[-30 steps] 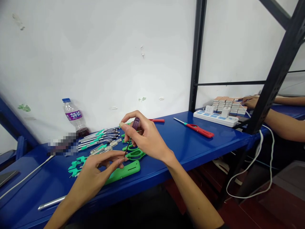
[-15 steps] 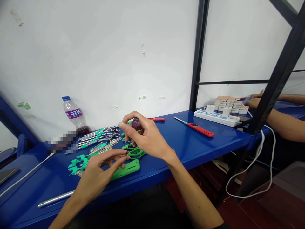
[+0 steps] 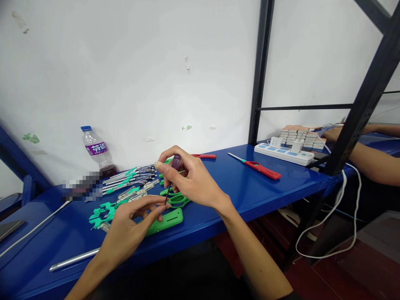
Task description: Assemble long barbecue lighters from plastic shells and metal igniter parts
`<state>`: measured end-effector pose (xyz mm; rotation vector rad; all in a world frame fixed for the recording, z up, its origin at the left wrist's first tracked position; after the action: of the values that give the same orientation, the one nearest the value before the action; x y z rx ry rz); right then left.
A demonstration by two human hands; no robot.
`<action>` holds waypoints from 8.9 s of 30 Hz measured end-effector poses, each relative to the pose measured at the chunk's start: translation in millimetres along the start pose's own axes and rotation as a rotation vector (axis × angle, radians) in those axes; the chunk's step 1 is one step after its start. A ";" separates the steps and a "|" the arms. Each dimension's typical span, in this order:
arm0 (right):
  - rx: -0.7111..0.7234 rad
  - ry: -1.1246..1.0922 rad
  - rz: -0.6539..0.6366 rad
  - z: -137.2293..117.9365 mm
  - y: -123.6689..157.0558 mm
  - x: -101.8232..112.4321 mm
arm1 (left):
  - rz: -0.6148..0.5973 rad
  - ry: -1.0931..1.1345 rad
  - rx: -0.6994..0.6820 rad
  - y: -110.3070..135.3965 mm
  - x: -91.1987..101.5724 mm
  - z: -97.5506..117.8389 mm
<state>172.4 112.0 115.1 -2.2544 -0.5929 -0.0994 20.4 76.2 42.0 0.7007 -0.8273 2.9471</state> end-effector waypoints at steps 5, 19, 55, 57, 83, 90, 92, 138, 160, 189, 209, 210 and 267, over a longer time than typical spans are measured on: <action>0.019 -0.037 -0.059 -2.6 2.1 -2.7 | -0.008 0.024 0.000 1.5 -2.0 0.5; 0.016 0.227 -0.153 -7.5 3.8 -3.0 | -0.030 -0.072 -0.039 1.8 -18.0 -6.1; -0.068 0.350 -0.354 -0.5 8.1 -13.4 | -0.070 -0.412 -0.264 7.5 -34.3 -10.8; -0.095 0.330 -0.374 2.0 9.4 -12.5 | -0.081 -0.411 -0.244 6.7 -34.6 -11.7; -0.156 0.410 -0.305 9.3 6.7 -6.8 | -0.130 -0.368 -0.140 4.5 -37.6 -14.2; -0.164 0.416 -0.349 10.0 9.3 -8.5 | -0.120 -0.394 -0.139 4.5 -37.4 -9.0; -0.165 0.450 -0.344 7.9 10.8 -7.5 | -0.115 -0.403 -0.148 5.3 -37.3 -8.3; -0.147 0.574 -0.123 -26.6 18.9 7.8 | -0.213 -0.359 -0.174 4.7 -44.9 -11.9; -0.295 0.520 -0.140 -3.7 17.5 8.3 | -0.221 -0.387 -0.134 5.8 -45.0 -16.1; -0.320 0.451 -0.150 2.2 17.1 11.2 | -0.232 -0.435 -0.142 6.3 -45.7 -18.1; -0.256 0.231 -0.234 -3.9 13.6 5.8 | -0.248 -0.443 -0.108 4.3 -47.0 -18.0; -0.262 0.225 -0.232 -1.5 12.7 6.0 | -0.247 -0.440 -0.104 4.2 -46.9 -18.1; -0.262 0.535 -0.141 -3.2 11.2 7.9 | -0.227 -0.441 -0.103 3.2 -46.3 -14.7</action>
<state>184.8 106.2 111.7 -2.2905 -0.4621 -0.8643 55.5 86.0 9.9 1.3625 -0.8418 2.5617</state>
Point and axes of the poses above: each hand's wrist, its own y-axis away from the middle knuckle, its own x-axis out of the back of the hand, z = x × y, the point moved 8 cm from there along -y, towards the middle knuckle, and after that the axes turned 8 degrees about y, right-handed, at the moved point
